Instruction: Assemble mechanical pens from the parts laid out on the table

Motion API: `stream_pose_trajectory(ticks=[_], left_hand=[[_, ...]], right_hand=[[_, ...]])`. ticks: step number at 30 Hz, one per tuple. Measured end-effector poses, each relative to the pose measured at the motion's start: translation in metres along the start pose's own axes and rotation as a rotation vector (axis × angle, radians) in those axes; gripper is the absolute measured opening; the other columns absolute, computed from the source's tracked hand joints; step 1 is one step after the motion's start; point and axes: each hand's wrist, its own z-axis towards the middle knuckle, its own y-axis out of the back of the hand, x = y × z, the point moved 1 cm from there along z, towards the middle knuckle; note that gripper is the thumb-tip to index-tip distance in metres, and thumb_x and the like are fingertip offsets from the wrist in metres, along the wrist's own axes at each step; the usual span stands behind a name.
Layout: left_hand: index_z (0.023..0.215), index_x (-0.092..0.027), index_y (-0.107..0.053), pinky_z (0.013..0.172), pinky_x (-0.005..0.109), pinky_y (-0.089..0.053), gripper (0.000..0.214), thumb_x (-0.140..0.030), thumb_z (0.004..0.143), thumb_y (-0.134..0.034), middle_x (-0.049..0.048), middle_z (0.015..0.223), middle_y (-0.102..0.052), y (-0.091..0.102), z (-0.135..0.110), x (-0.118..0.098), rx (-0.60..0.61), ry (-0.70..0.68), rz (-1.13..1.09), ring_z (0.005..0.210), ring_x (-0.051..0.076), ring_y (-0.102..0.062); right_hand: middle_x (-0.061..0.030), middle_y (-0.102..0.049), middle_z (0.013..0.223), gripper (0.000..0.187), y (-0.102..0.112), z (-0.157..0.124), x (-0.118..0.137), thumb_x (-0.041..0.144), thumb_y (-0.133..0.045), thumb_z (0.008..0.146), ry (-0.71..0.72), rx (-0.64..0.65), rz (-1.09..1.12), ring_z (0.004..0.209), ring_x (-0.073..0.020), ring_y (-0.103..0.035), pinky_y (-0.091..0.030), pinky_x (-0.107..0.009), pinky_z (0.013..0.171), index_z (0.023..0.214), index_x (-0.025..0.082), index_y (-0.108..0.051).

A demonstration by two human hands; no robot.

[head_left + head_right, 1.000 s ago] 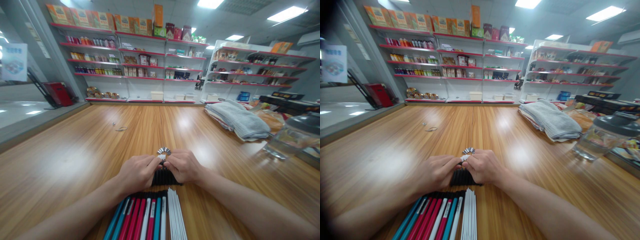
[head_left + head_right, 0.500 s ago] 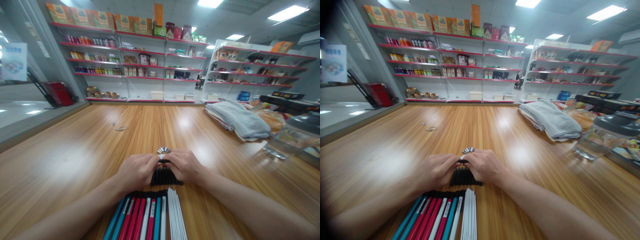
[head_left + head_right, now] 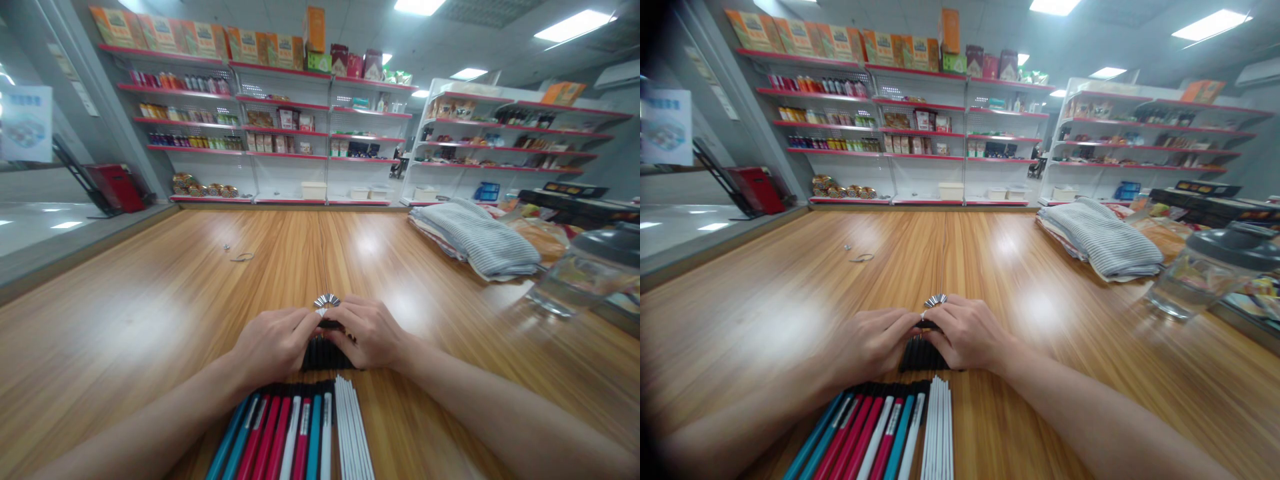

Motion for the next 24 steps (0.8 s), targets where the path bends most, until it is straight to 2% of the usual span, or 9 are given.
stream_pose_trajectory(ticks=[6, 13, 16, 19, 22, 24], left_hand=[[0.094, -0.016, -0.057, 0.057, 0.026, -0.045, 0.015, -0.017, 0.091, -0.042, 0.0025, 0.074, -0.061, 0.0027, 0.0012, -0.0003, 0.024, -0.002, 0.019, 0.067, 0.016, -0.06], [0.094, -0.017, -0.057, 0.056, 0.026, -0.042, 0.014, -0.017, 0.091, -0.042, 0.0017, 0.075, -0.06, 0.0015, 0.0012, -0.0006, 0.028, 0.008, 0.016, 0.066, 0.015, -0.058], [0.094, -0.017, -0.056, 0.056, 0.026, -0.041, 0.014, -0.018, 0.091, -0.043, 0.0018, 0.075, -0.06, 0.0012, 0.0012, -0.0012, 0.018, -0.007, 0.019, 0.065, 0.015, -0.057], [0.092, -0.018, -0.057, 0.055, 0.026, -0.04, 0.014, -0.018, 0.09, -0.043, 0.0019, 0.074, -0.06, 0.0023, 0.0012, -0.0023, 0.016, -0.021, 0.024, 0.064, 0.015, -0.056], [0.094, -0.018, -0.058, 0.054, 0.026, -0.042, 0.015, -0.018, 0.09, -0.043, 0.0023, 0.076, -0.061, 0.0031, 0.0011, -0.0034, 0.018, -0.041, 0.022, 0.064, 0.015, -0.058], [0.101, -0.018, -0.058, 0.056, 0.026, -0.045, 0.018, -0.018, 0.09, -0.044, 0.0029, 0.08, -0.064, 0.0029, 0.0011, -0.0036, 0.014, -0.047, 0.015, 0.067, 0.016, -0.06]], right_hand=[[-0.0066, -0.067, 0.09, 0.018, -0.003, -0.0009, -0.0024, 0.023, -0.051, 0.092, 0.013, 0.001, -0.004, 0.08, -0.0177, -0.057, -0.046, -0.031, 0.069, 0.106, 0.016, -0.058], [-0.0062, -0.066, 0.088, 0.015, -0.0035, -0.0014, -0.0033, 0.024, -0.05, 0.092, -0.002, -0.01, -0.008, 0.078, -0.0169, -0.056, -0.043, -0.03, 0.066, 0.102, 0.016, -0.058], [-0.0053, -0.065, 0.082, 0.012, -0.0052, -0.0022, -0.0033, 0.025, -0.049, 0.093, -0.005, -0.015, -0.052, 0.074, -0.0166, -0.053, -0.04, -0.029, 0.063, 0.091, 0.016, -0.058], [-0.003, -0.061, 0.072, 0.019, -0.0069, -0.0027, -0.0033, 0.026, -0.048, 0.093, 0.011, -0.027, -0.099, 0.068, -0.0156, -0.049, -0.036, -0.029, 0.06, 0.077, 0.017, -0.053], [-0.0017, -0.058, 0.068, 0.022, -0.007, -0.0021, -0.0028, 0.025, -0.047, 0.093, 0.031, -0.034, -0.112, 0.065, -0.015, -0.046, -0.035, -0.03, 0.061, 0.073, 0.018, -0.051], [-0.0018, -0.058, 0.069, 0.022, -0.0059, -0.0014, -0.0022, 0.025, -0.047, 0.092, 0.038, -0.038, -0.111, 0.065, -0.015, -0.046, -0.036, -0.03, 0.062, 0.072, 0.018, -0.05]])
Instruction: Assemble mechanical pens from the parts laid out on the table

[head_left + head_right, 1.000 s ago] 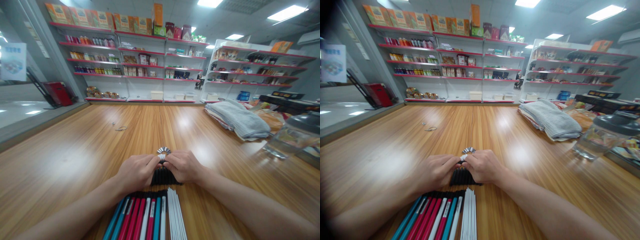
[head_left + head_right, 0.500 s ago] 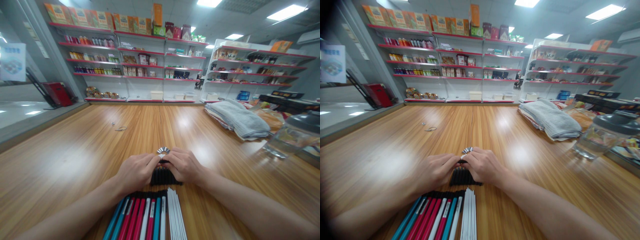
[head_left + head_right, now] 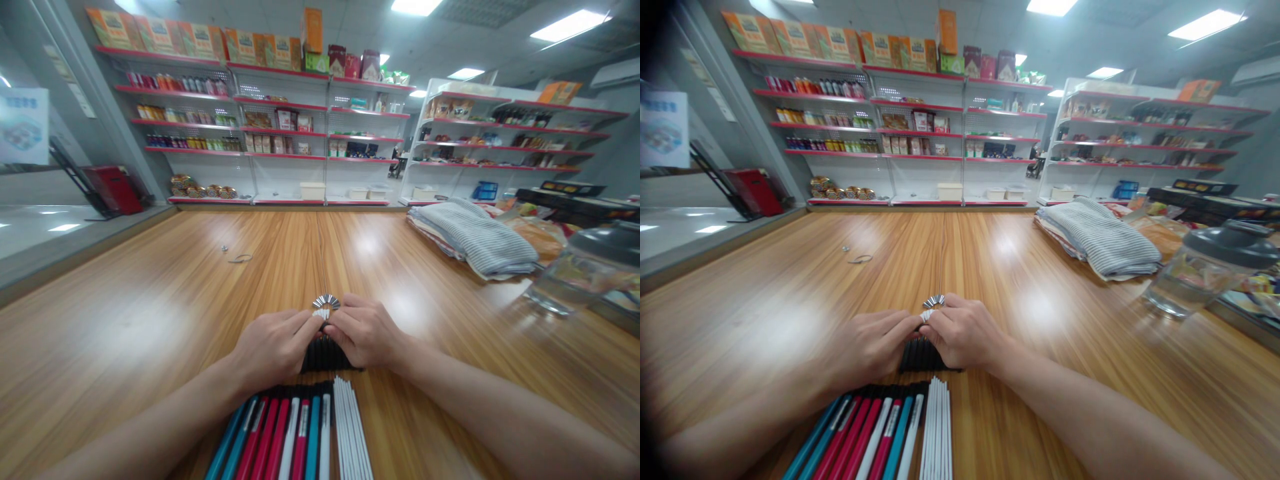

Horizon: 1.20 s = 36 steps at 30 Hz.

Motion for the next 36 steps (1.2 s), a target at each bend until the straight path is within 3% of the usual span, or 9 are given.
stream_pose_trajectory(ticks=[2, 6, 13, 18, 20, 25, 30, 34, 36], left_hand=[[0.116, -0.017, -0.054, 0.062, 0.027, -0.049, 0.028, -0.018, 0.091, -0.044, 0.0048, 0.09, -0.067, -0.001, 0.0, 0.0, -0.014, 0.008, -0.008, 0.074, 0.017, -0.063], [0.142, -0.014, -0.031, 0.072, 0.029, -0.053, 0.054, -0.02, 0.091, -0.046, 0.0092, 0.112, -0.066, -0.002, 0.0, 0.002, -0.034, 0.022, -0.016, 0.088, 0.019, -0.065], [0.148, -0.026, -0.017, 0.06, 0.03, -0.053, 0.062, -0.023, 0.092, -0.044, 0.0043, 0.094, -0.066, 0.005, 0.003, -0.002, 0.121, 0.011, 0.011, 0.072, 0.019, -0.063], [0.146, -0.027, -0.023, 0.065, 0.031, -0.054, 0.056, -0.037, 0.094, -0.042, 0.0073, 0.107, -0.062, 0.012, 0.008, -0.01, 0.157, -0.025, -0.047, 0.083, 0.02, -0.064], [0.146, -0.027, -0.021, 0.067, 0.031, -0.055, 0.057, -0.034, 0.094, -0.042, 0.007, 0.109, -0.062, 0.01, 0.008, -0.011, 0.164, -0.006, -0.08, 0.087, 0.019, -0.064], [0.149, -0.024, -0.004, 0.07, 0.034, -0.056, 0.067, -0.019, 0.092, -0.039, 0.0057, 0.101, -0.065, 0.002, 0.004, -0.007, 0.127, 0.053, -0.114, 0.085, 0.02, -0.064], [0.149, -0.022, 0.002, 0.068, 0.036, -0.056, 0.071, -0.017, 0.092, -0.039, 0.0073, 0.103, -0.066, -0.004, 0.001, -0.001, 0.075, 0.08, -0.088, 0.085, 0.022, -0.065], [0.149, -0.016, -0.004, 0.062, 0.034, -0.054, 0.068, -0.021, 0.092, -0.041, 0.0083, 0.098, -0.067, -0.007, 0.001, -0.001, 0.035, 0.155, -0.079, 0.077, 0.022, -0.066], [0.145, -0.013, -0.017, 0.064, 0.033, -0.054, 0.06, -0.024, 0.092, -0.043, 0.0084, 0.097, -0.067, -0.006, 0.002, -0.001, -0.014, 0.231, -0.104, 0.076, 0.02, -0.066]], right_hand=[[-0.0025, -0.059, 0.071, 0.02, 0.002, 0.001, 0.0, 0.026, -0.048, 0.091, -0.006, 0.001, 0.005, 0.066, -0.0153, -0.046, -0.036, -0.031, 0.063, 0.074, 0.018, -0.051], [-0.0044, -0.061, 0.077, 0.017, 0.005, 0.0, 0.001, 0.031, -0.054, 0.089, -0.043, -0.001, 0.025, 0.071, -0.0171, -0.048, -0.039, -0.032, 0.064, 0.081, 0.016, -0.056], [-0.0049, -0.062, 0.076, 0.034, 0.005, 0.0, 0.004, 0.048, -0.066, 0.078, -0.052, -0.137, 0.083, 0.071, -0.0188, -0.051, -0.042, -0.034, 0.064, 0.087, 0.016, -0.059], [-0.0046, -0.061, 0.07, 0.049, 0.004, 0.003, 0.012, 0.064, -0.065, 0.071, -0.046, -0.222, 0.125, 0.068, -0.019, -0.051, -0.043, -0.036, 0.065, 0.081, 0.016, -0.059], [-0.0052, -0.06, 0.07, 0.044, 0.005, 0.005, 0.015, 0.06, -0.063, 0.075, -0.06, -0.218, 0.113, 0.068, -0.0191, -0.051, -0.042, -0.036, 0.065, 0.079, 0.017, -0.059], [-0.0044, -0.06, 0.072, 0.015, 0.009, 0.007, 0.015, 0.031, -0.057, 0.082, -0.099, -0.206, 0.041, 0.065, -0.0171, -0.047, -0.037, -0.034, 0.06, 0.077, 0.018, -0.055], [-0.0056, -0.061, 0.076, 0.011, 0.008, 0.005, 0.009, 0.028, -0.057, 0.081, -0.116, -0.15, 0.051, 0.073, -0.0192, -0.051, -0.041, -0.036, 0.066, 0.084, 0.017, -0.058], [-0.0069, -0.061, 0.082, 0.014, 0.009, 0.004, 0.009, 0.026, -0.058, 0.081, -0.118, -0.091, 0.069, 0.078, -0.0212, -0.052, -0.043, -0.037, 0.07, 0.091, 0.016, -0.061], [-0.0071, -0.061, 0.082, 0.015, 0.01, 0.005, 0.01, 0.024, -0.057, 0.082, -0.117, -0.059, 0.068, 0.078, -0.0211, -0.052, -0.043, -0.037, 0.07, 0.093, 0.016, -0.061]])
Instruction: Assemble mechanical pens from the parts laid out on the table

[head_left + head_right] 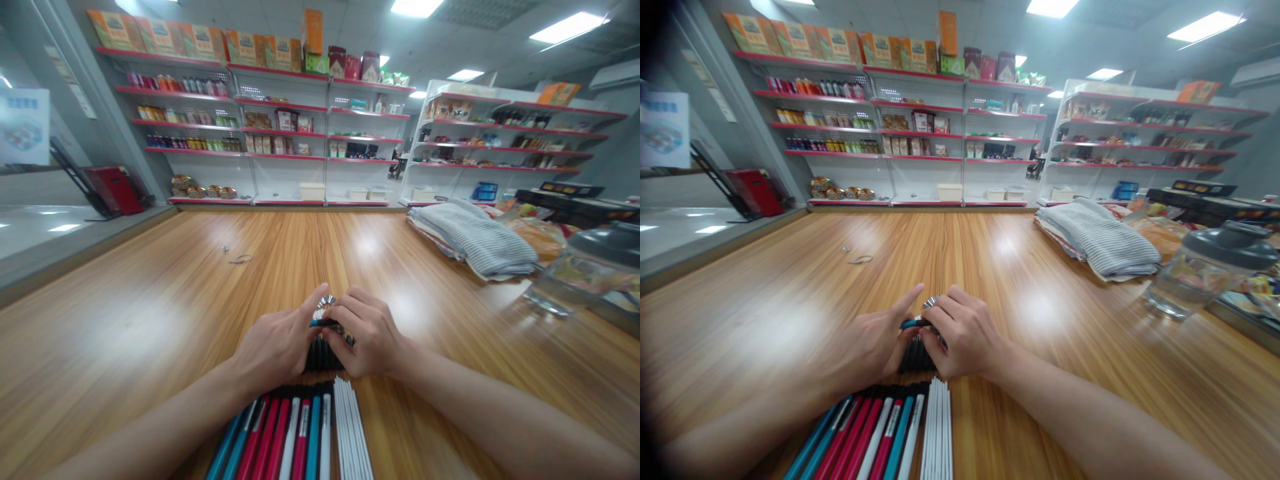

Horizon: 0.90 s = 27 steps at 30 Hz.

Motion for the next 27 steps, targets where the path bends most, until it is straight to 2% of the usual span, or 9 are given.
stream_pose_trajectory(ticks=[2, 4, 6, 8, 19, 27], left_hand=[[0.133, -0.014, -0.036, 0.067, 0.031, -0.052, 0.043, -0.025, 0.092, -0.044, 0.0082, 0.098, -0.064, 0.0014, 0.0006, 0.0, -0.034, 0.042, -0.037, 0.078, 0.019, -0.065], [0.112, -0.016, -0.051, 0.065, 0.029, -0.05, 0.023, -0.024, 0.092, -0.043, 0.0066, 0.092, -0.061, 0.0029, 0.0012, 0.0006, -0.008, 0.034, -0.051, 0.076, 0.018, -0.062], [0.095, -0.016, -0.056, 0.061, 0.027, -0.046, 0.016, -0.022, 0.093, -0.041, 0.005, 0.084, -0.057, 0.0042, 0.0013, 0.0017, 0.041, 0.011, -0.041, 0.07, 0.016, -0.058], [0.086, -0.017, -0.056, 0.058, 0.026, -0.043, 0.018, -0.022, 0.093, -0.04, 0.0039, 0.079, -0.054, 0.0052, 0.0008, 0.0028, 0.049, -0.01, -0.015, 0.065, 0.014, -0.053], [0.082, -0.018, -0.055, 0.053, 0.026, -0.037, 0.017, -0.02, 0.092, -0.042, 0.0013, 0.073, -0.052, 0.007, 0.0007, 0.003, 0.006, -0.118, 0.138, 0.06, 0.013, -0.049], [0.078, -0.018, -0.053, 0.049, 0.026, -0.036, 0.018, -0.019, 0.091, -0.041, 0.0013, 0.072, -0.052, 0.0081, -0.0003, 0.0002, 0.037, -0.111, 0.158, 0.057, 0.013, -0.05]], right_hand=[[-0.0074, -0.061, 0.083, 0.016, 0.0003, 0.0007, 0.0001, 0.023, -0.056, 0.083, 0.005, 0.013, -0.005, 0.079, -0.021, -0.051, -0.043, -0.037, 0.071, 0.096, 0.015, -0.062], [-0.0073, -0.062, 0.084, 0.016, -0.0001, 0.0011, -0.0008, 0.021, -0.055, 0.085, 0.019, 0.007, -0.012, 0.08, -0.0205, -0.051, -0.043, -0.036, 0.072, 0.098, 0.015, -0.062], [-0.0067, -0.061, 0.083, 0.015, -0.0014, 0.0007, -0.0026, 0.02, -0.054, 0.087, 0.032, -0.01, -0.024, 0.079, -0.0197, -0.05, -0.043, -0.035, 0.071, 0.098, 0.016, -0.062], [-0.006, -0.061, 0.081, 0.013, -0.0032, -0.0003, -0.0048, 0.019, -0.053, 0.088, 0.04, -0.025, -0.041, 0.076, -0.0188, -0.049, -0.042, -0.034, 0.07, 0.097, 0.016, -0.062], [-0.0034, -0.061, 0.072, 0.012, -0.0073, -0.0022, -0.007, 0.017, -0.05, 0.089, 0.021, -0.01, -0.049, 0.067, -0.0157, -0.047, -0.035, -0.03, 0.06, 0.091, 0.016, -0.062], [-0.0031, -0.059, 0.07, 0.013, -0.0072, -0.0021, -0.0081, 0.021, -0.05, 0.09, 0.007, 0.005, -0.074, 0.065, -0.0152, -0.044, -0.03, -0.03, 0.059, 0.082, 0.015, -0.058]])
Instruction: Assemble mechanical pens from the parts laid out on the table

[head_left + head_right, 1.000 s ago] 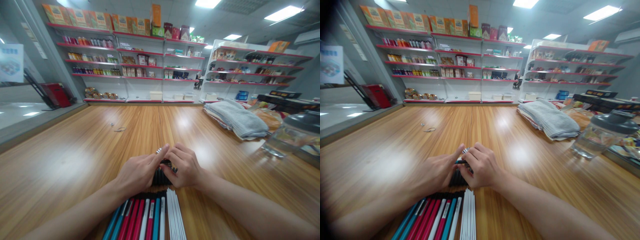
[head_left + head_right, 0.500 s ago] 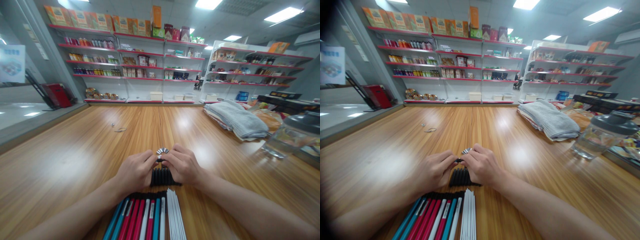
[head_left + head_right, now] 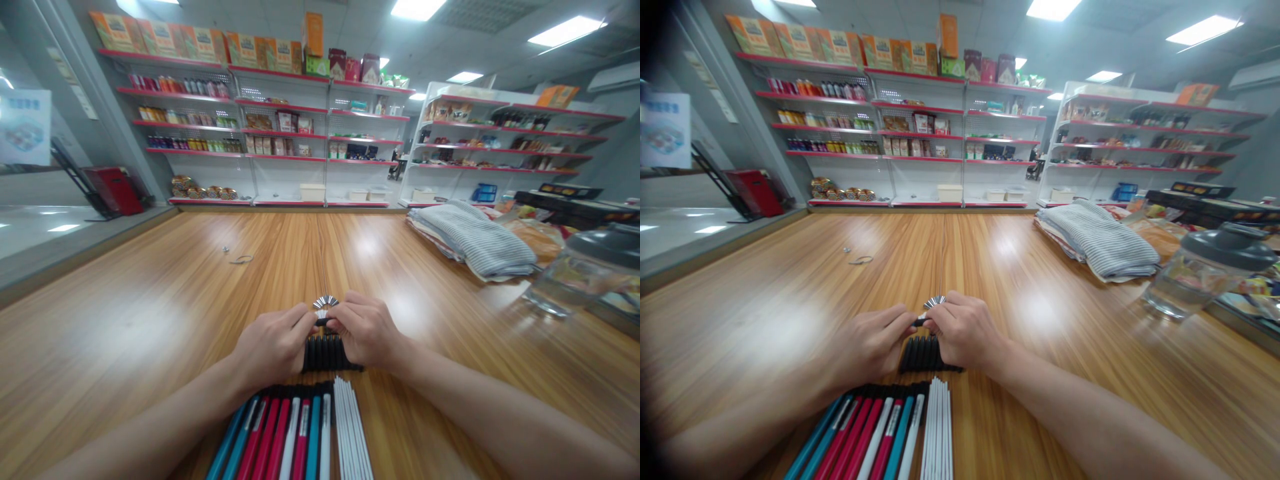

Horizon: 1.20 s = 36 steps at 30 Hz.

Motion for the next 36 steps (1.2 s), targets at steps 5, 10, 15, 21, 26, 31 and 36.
stream_pose_trajectory(ticks=[5, 10, 15, 21, 26, 31, 36], left_hand=[[0.082, -0.018, -0.052, 0.048, 0.025, -0.036, 0.012, -0.018, 0.088, -0.041, 0.0015, 0.073, -0.055, 0.0, 0.001, 0.0, 0.036, -0.009, -0.003, 0.057, 0.014, -0.052], [0.082, -0.018, -0.051, 0.048, 0.026, -0.037, 0.011, -0.018, 0.087, -0.041, 0.0018, 0.072, -0.056, 0.0, 0.0, 0.0, 0.039, -0.017, -0.006, 0.057, 0.015, -0.053], [0.091, -0.018, -0.051, 0.053, 0.026, -0.042, 0.011, -0.019, 0.089, -0.04, 0.0033, 0.079, -0.059, 0.005, 0.001, -0.001, 0.064, -0.013, -0.072, 0.064, 0.016, -0.057], [0.098, -0.018, -0.051, 0.053, 0.027, -0.043, 0.014, -0.019, 0.087, -0.043, 0.0029, 0.08, -0.06, 0.007, 0.002, -0.001, 0.099, -0.024, -0.066, 0.064, 0.016, -0.058], [0.105, -0.019, -0.053, 0.05, 0.027, -0.043, 0.022, -0.019, 0.086, -0.043, 0.0023, 0.081, -0.061, 0.003, -0.002, -0.001, 0.137, -0.055, 0.024, 0.064, 0.016, -0.06], [0.11, -0.019, -0.055, 0.048, 0.026, -0.043, 0.027, -0.018, 0.086, -0.043, 0.0023, 0.08, -0.062, 0.003, -0.002, 0.0, 0.135, -0.092, 0.06, 0.064, 0.016, -0.061], [0.11, -0.019, -0.055, 0.048, 0.025, -0.042, 0.027, -0.019, 0.086, -0.043, 0.0025, 0.08, -0.062, 0.003, -0.002, 0.001, 0.124, -0.113, 0.067, 0.063, 0.015, -0.06]], right_hand=[[-0.0029, -0.057, 0.067, 0.021, 0.002, 0.002, 0.004, 0.023, -0.047, 0.09, 0.015, 0.018, -0.036, 0.063, -0.015, -0.041, -0.029, -0.031, 0.058, 0.072, 0.017, -0.052], [-0.0041, -0.057, 0.071, 0.021, 0.007, 0.005, 0.006, 0.028, -0.047, 0.091, 0.029, 0.058, -0.039, 0.066, -0.0164, -0.043, -0.032, -0.032, 0.06, 0.074, 0.017, -0.053], [-0.0052, -0.058, 0.075, 0.013, 0.01, 0.006, 0.008, 0.026, -0.049, 0.089, 0.062, 0.082, -0.018, 0.072, -0.0181, -0.048, -0.036, -0.031, 0.062, 0.086, 0.017, -0.058], [-0.0038, -0.059, 0.074, 0.014, 0.007, 0.005, 0.007, 0.025, -0.05, 0.089, 0.067, 0.082, -0.037, 0.069, -0.0169, -0.048, -0.034, -0.031, 0.06, 0.079, 0.018, -0.056], [-0.0021, -0.058, 0.069, 0.021, 0.005, 0.004, 0.007, 0.027, -0.049, 0.09, 0.078, 0.066, -0.041, 0.063, -0.0145, -0.048, -0.031, -0.03, 0.057, 0.071, 0.018, -0.051], [-0.0007, -0.055, 0.062, 0.026, 0.002, 0.002, 0.006, 0.028, -0.047, 0.09, 0.068, 0.059, -0.033, 0.057, -0.0124, -0.046, -0.028, -0.028, 0.054, 0.067, 0.018, -0.048], [-0.0003, -0.055, 0.061, 0.027, 0.0, 0.0, 0.004, 0.029, -0.046, 0.091, 0.051, 0.069, 0.013, 0.055, -0.0118, -0.046, -0.027, -0.028, 0.054, 0.066, 0.018, -0.048]])
